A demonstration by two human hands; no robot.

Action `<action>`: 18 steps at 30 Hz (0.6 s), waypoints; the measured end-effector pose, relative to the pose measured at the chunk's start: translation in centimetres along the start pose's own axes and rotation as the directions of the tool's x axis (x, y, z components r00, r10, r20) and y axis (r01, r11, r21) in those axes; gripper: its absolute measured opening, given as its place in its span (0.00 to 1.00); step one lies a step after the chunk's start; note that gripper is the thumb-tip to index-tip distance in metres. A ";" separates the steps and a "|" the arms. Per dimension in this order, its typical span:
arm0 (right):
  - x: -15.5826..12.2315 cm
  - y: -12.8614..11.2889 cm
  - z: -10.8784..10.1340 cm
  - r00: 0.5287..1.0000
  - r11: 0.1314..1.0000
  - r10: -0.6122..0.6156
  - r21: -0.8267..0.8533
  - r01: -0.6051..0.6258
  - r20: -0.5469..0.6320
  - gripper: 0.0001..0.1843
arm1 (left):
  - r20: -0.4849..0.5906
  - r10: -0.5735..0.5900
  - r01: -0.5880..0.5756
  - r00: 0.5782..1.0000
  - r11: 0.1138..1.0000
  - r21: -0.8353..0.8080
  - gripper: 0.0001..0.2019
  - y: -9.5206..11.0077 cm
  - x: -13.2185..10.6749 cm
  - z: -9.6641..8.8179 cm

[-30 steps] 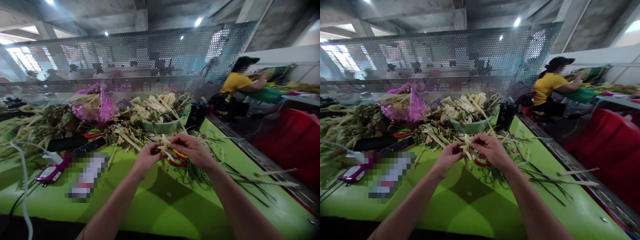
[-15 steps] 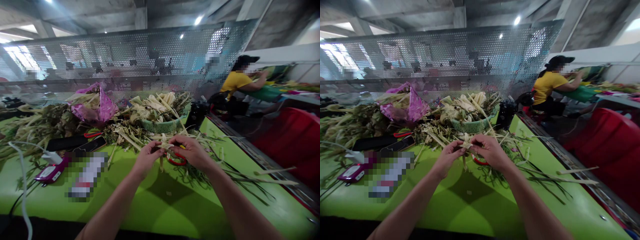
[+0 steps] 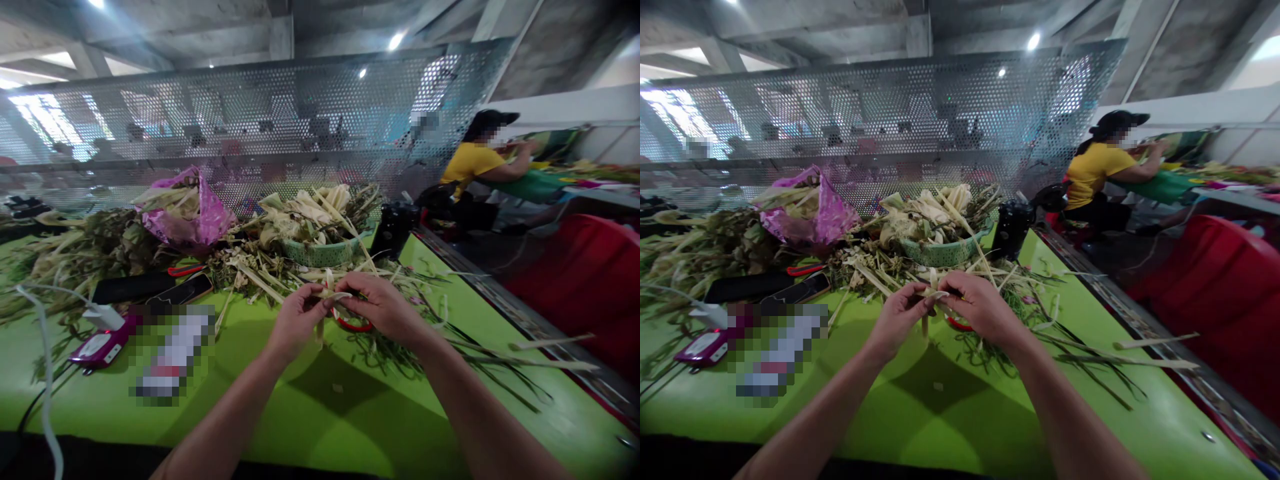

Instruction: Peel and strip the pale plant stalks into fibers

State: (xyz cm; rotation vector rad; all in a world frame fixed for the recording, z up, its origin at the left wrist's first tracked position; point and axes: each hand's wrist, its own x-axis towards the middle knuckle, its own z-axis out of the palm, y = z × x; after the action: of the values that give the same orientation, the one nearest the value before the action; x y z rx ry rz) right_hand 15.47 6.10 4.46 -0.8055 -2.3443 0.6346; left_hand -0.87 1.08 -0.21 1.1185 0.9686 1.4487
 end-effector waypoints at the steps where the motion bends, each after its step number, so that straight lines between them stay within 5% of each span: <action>1: 0.0 -0.1 0.0 1.000 1.000 -0.005 0.001 0.005 0.004 0.07 | -0.016 0.000 0.000 1.000 1.000 0.000 0.17 0.0 -0.1 0.1; 13: 0.0 -0.6 0.3 0.998 0.978 -0.053 -0.201 0.057 0.023 0.10 | -0.103 0.065 -0.062 0.993 0.998 0.025 0.11 -1.1 -0.4 0.9; 18: 0.0 -0.6 0.9 0.997 0.987 0.028 -0.153 -0.039 -0.073 0.12 | -0.164 0.064 -0.070 0.984 0.997 -0.032 0.07 -1.2 -0.1 0.6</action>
State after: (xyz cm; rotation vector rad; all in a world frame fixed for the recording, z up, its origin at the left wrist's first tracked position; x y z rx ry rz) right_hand 14.61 5.45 4.15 -0.9232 -2.3407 0.4340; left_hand 0.00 1.13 -1.21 1.0259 1.0205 1.6264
